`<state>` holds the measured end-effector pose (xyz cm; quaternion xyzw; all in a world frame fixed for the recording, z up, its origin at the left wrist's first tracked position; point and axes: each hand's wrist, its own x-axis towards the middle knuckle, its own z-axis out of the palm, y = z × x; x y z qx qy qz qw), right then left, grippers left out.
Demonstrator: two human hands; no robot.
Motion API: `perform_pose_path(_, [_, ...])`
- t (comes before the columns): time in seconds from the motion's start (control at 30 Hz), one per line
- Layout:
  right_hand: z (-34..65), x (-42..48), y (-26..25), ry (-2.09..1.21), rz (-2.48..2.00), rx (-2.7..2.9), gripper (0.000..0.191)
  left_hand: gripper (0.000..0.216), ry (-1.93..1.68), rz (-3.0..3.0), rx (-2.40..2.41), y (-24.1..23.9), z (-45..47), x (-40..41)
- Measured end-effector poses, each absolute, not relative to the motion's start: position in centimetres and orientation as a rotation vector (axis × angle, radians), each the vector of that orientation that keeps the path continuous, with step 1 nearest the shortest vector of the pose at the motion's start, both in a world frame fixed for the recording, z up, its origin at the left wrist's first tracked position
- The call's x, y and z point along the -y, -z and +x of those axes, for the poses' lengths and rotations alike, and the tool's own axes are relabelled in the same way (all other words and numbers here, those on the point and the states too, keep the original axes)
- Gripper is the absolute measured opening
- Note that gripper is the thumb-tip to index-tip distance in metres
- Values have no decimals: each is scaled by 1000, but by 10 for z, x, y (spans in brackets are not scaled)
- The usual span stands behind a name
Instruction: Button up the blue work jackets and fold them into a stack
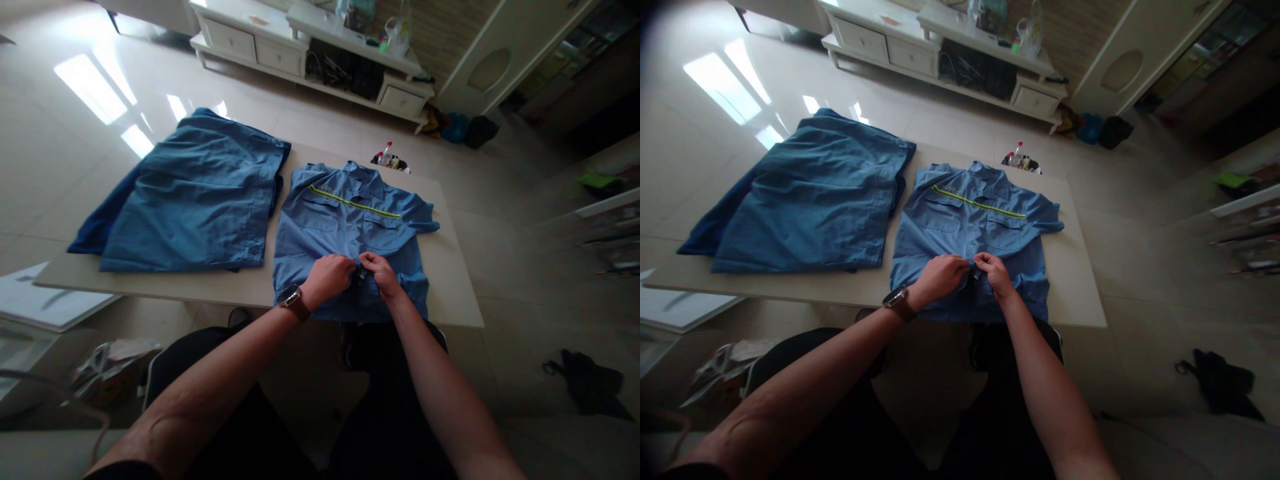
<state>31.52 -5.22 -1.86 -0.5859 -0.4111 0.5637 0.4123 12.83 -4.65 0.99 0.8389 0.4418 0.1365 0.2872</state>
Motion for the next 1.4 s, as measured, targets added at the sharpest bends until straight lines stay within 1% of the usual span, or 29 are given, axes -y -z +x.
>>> perform_pose_path(0.17, [312,51,30,-1253,-1554,1168,36,32,-284,2313,-1177,-5,127,45])
perform_pose_path(0.33, [316,48,41,-891,-1785,1175,33,32,-271,2346,-1136,-6,126,46])
perform_pose_path(0.43, [320,47,43,-744,-1821,1182,33,30,-179,2339,-1121,-9,123,47])
perform_pose_path(0.53, [321,47,45,-688,-1833,1220,39,27,5,2318,-1131,-5,118,47])
perform_pose_path(0.63, [324,51,44,-718,-1847,1270,47,26,219,2291,-1089,2,115,48])
perform_pose_path(0.73, [331,58,38,-805,-1877,1347,52,39,341,2260,-1073,4,118,46])
perform_pose_path(0.8, [338,67,30,-793,-1895,1440,52,46,340,2271,-1093,0,122,44])
perform_pose_path(0.83, [342,73,26,-757,-1894,1502,50,45,330,2283,-1107,-3,125,42])
perform_pose_path(0.93, [355,95,12,-648,-1865,1695,38,34,267,2317,-1184,-12,136,37])
perform_pose_path(1.0, [361,112,3,-635,-1836,1757,32,31,207,2310,-1262,-16,145,35])
perform_pose_path(1.07, [364,127,-8,-688,-1803,1748,30,32,132,2289,-1327,-17,156,36])
perform_pose_path(1.2, [357,143,-29,-913,-1681,1616,26,52,-118,2245,-1435,-10,177,46])
perform_pose_path(1.23, [355,141,-33,-945,-1647,1598,23,52,-159,2236,-1458,-8,181,48])
perform_pose_path(1.33, [357,123,-42,-907,-1650,1604,19,32,-149,2207,-1474,-1,187,52])
perform_pose_path(1.4, [363,104,-43,-719,-1776,1612,17,24,-135,2172,-1477,0,186,50])
